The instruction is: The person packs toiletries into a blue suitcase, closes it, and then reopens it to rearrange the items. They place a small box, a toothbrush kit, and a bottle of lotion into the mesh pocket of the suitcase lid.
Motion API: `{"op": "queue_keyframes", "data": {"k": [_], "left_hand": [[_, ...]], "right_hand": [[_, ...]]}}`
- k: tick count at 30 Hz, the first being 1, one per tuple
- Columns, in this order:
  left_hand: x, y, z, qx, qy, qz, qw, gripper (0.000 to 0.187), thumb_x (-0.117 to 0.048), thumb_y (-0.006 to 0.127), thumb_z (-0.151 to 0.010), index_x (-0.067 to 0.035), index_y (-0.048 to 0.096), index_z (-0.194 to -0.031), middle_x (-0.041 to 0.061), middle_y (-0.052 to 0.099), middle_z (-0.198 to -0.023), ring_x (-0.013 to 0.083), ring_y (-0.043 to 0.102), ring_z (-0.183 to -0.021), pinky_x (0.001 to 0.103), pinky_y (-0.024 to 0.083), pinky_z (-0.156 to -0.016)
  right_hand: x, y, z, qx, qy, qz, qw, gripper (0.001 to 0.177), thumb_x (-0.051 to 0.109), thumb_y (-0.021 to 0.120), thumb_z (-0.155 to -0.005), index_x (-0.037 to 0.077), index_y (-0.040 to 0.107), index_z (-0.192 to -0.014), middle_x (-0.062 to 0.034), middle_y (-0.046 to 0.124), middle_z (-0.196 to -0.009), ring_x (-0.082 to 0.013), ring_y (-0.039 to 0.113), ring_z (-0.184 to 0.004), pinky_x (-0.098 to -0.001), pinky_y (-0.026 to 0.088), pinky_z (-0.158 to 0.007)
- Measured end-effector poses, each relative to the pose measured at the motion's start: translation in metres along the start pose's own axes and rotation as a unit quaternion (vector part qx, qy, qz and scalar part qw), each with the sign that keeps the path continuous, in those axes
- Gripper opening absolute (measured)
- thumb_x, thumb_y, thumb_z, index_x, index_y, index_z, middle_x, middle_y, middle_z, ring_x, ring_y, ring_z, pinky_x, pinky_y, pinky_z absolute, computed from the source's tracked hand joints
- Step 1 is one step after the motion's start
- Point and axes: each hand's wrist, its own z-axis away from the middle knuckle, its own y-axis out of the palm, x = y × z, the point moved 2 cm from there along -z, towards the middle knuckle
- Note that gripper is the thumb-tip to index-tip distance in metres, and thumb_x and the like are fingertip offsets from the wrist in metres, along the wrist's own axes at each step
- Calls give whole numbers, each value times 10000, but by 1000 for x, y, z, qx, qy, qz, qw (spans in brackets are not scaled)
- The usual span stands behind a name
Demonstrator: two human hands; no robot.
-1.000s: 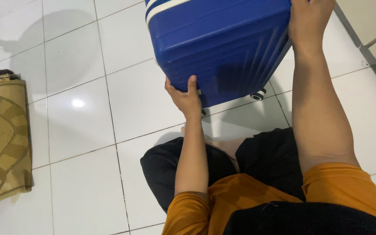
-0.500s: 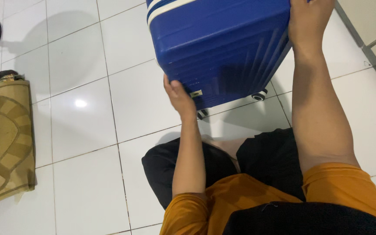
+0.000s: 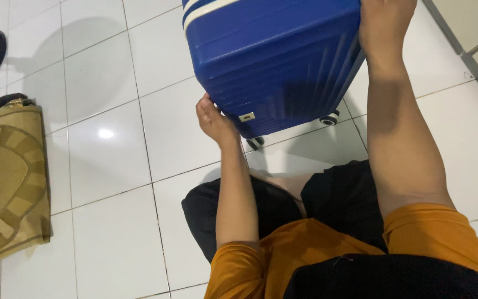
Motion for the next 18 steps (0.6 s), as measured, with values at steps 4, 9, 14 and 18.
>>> {"op": "queue_keyframes", "data": {"k": [4,9,14,18], "left_hand": [[-14,2,-2,22,48,-139,989,620,-523,422,-1121,20,591,-1367,139,643,-1267,221,655,-1108,330,553,-942],[-43,15,3,38,171,-276,945,749,-581,583,-1014,-5,520,-1489,167,555,-1260,249,596,-1137,376,514,-925],[-48,18,1,4,135,-280,950,611,-562,570,-1001,-51,674,-1320,81,618,-1149,187,652,-1037,318,567,-827],[-46,7,-5,-3,76,-245,967,558,-526,472,-1091,-55,743,-1217,37,665,-1111,161,687,-979,289,579,-853]], "right_hand": [[1,-1,-2,-8,58,54,997,373,207,653,-1147,-15,498,-890,-35,513,-777,-126,454,-756,-352,384,-707],[-2,0,2,-9,24,24,999,306,178,648,-1128,-12,544,-912,-14,564,-805,-96,499,-771,-327,441,-730],[-2,-2,0,-11,36,28,999,300,168,642,-1122,-5,536,-902,-12,546,-790,-96,470,-763,-333,411,-707],[-2,0,2,-7,15,20,1000,309,157,672,-1114,-5,529,-893,-17,535,-779,-107,483,-749,-343,417,-717]]}}
